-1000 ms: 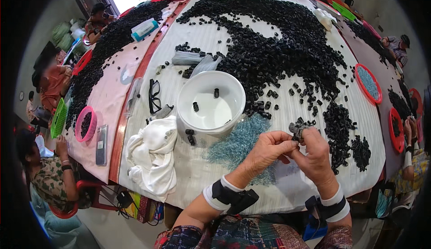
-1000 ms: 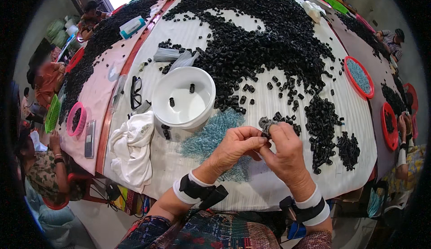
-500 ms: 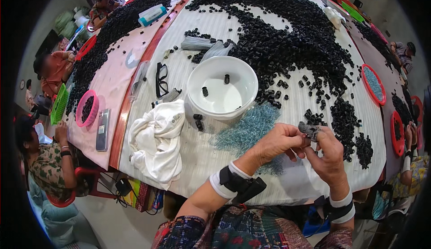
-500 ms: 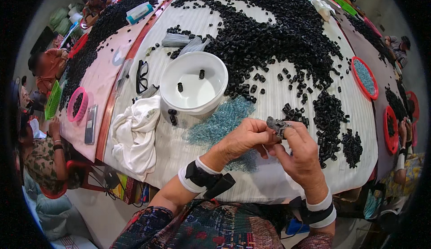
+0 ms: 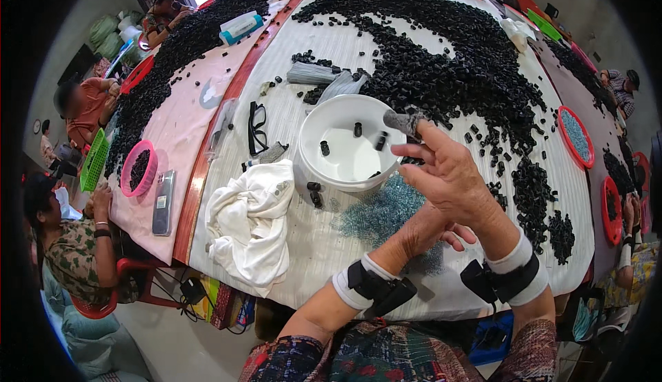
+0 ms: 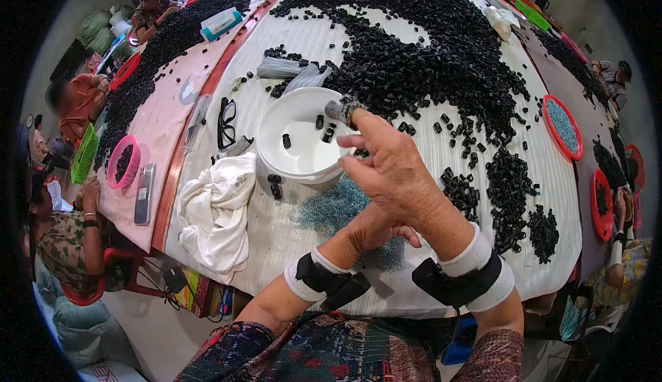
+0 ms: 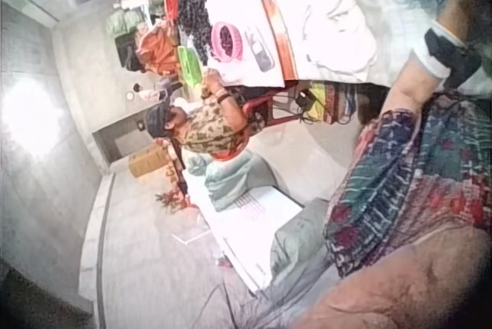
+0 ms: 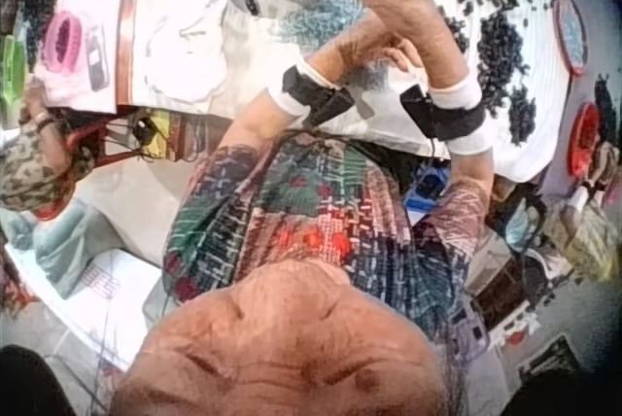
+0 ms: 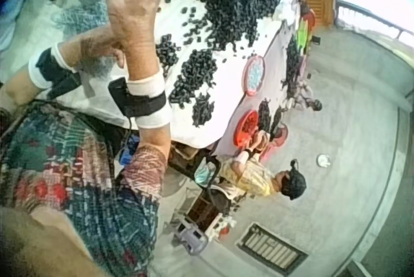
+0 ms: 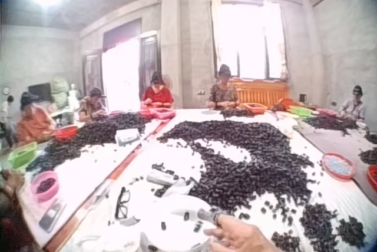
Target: Assembling small plastic components for shoe manufacturing.
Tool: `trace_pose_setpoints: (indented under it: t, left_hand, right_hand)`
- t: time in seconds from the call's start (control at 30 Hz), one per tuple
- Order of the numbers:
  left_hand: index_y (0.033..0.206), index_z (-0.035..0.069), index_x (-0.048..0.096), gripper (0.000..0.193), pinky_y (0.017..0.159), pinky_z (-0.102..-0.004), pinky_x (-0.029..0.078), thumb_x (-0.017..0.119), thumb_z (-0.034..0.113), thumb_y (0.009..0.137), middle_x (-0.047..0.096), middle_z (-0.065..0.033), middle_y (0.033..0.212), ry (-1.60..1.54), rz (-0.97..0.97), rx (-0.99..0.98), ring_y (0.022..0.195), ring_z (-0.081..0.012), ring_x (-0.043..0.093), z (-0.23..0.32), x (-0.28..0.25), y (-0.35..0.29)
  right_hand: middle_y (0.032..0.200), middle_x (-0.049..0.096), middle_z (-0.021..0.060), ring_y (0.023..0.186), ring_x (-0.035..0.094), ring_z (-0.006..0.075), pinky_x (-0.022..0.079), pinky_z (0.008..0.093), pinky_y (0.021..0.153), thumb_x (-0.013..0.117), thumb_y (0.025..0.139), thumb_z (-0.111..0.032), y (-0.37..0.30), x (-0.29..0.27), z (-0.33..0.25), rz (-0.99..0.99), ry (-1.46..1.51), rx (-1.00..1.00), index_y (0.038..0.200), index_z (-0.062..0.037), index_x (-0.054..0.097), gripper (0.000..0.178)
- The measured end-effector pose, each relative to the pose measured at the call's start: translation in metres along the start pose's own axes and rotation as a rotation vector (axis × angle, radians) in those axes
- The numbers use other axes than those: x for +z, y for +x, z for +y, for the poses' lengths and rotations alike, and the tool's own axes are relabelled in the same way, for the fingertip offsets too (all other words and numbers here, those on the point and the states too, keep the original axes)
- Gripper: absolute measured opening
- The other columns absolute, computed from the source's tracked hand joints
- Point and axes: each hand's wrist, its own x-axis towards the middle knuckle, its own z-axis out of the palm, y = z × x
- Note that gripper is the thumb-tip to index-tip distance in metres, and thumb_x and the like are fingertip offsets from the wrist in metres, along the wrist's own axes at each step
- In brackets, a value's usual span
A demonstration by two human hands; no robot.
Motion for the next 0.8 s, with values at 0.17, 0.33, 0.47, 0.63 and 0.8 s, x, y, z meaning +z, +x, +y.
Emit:
trace_pose_setpoints:
  t: [0.17,0.33,0.47,0.63,0.8]
  left_hand:
    - [0.116,0.004,0.048,0.04,0.047,-0.0264,0.052,0.051,0.036,0.092,0.06,-0.011,0.096,-0.08,0.038,-0.093,0.064,-0.018,0.065,0.007,0.011,0.004]
    - [0.09,0.001,0.058,0.024,0.047,-0.0293,0.051,0.053,0.024,0.091,0.062,-0.0121,0.08,-0.1,0.257,0.166,0.061,-0.0181,0.063,0.021,0.003,-0.004]
    - [0.088,0.002,0.056,0.024,0.047,-0.0312,0.05,0.05,0.025,0.093,0.061,-0.0113,0.079,-0.117,0.278,0.198,0.06,-0.0179,0.062,0.018,0.001,0.0]
    - [0.087,0.002,0.056,0.025,0.048,-0.0294,0.051,0.051,0.026,0.093,0.061,-0.0114,0.08,-0.047,0.227,0.156,0.06,-0.0172,0.062,0.015,0.005,-0.001]
    - [0.088,0.001,0.057,0.027,0.048,-0.0276,0.052,0.051,0.027,0.092,0.062,-0.0122,0.081,0.032,0.153,0.094,0.062,-0.0168,0.064,0.016,0.009,-0.002]
  right_hand:
    - [0.099,0.055,0.0074,0.095,0.058,0.0123,0.05,0.0221,0.069,0.058,0.08,0.003,-0.024,-0.027,-0.011,0.13,-0.298,-0.054,0.111,0.0053,0.054,0.031]
    - [0.082,0.058,0.0091,0.072,0.056,0.0086,0.047,0.023,0.053,0.058,0.082,-0.001,-0.075,-0.081,0.01,0.356,-0.355,0.02,0.094,0.0036,0.054,0.013]
    - [0.071,0.056,0.011,0.063,0.057,0.0166,0.047,0.0281,0.054,0.058,0.084,-0.001,-0.123,-0.103,0.041,0.378,-0.551,0.078,0.085,0.0026,0.049,0.01]
    - [0.076,0.055,0.0158,0.066,0.06,0.0281,0.049,0.0325,0.058,0.06,0.076,0.004,-0.16,-0.11,0.05,0.327,-0.648,0.129,0.086,0.0039,0.049,0.015]
    - [0.088,0.055,0.0136,0.085,0.057,0.0312,0.049,0.0376,0.073,0.067,0.07,-0.004,-0.172,-0.094,0.06,0.157,-0.824,0.09,0.097,-0.0016,0.052,0.03]
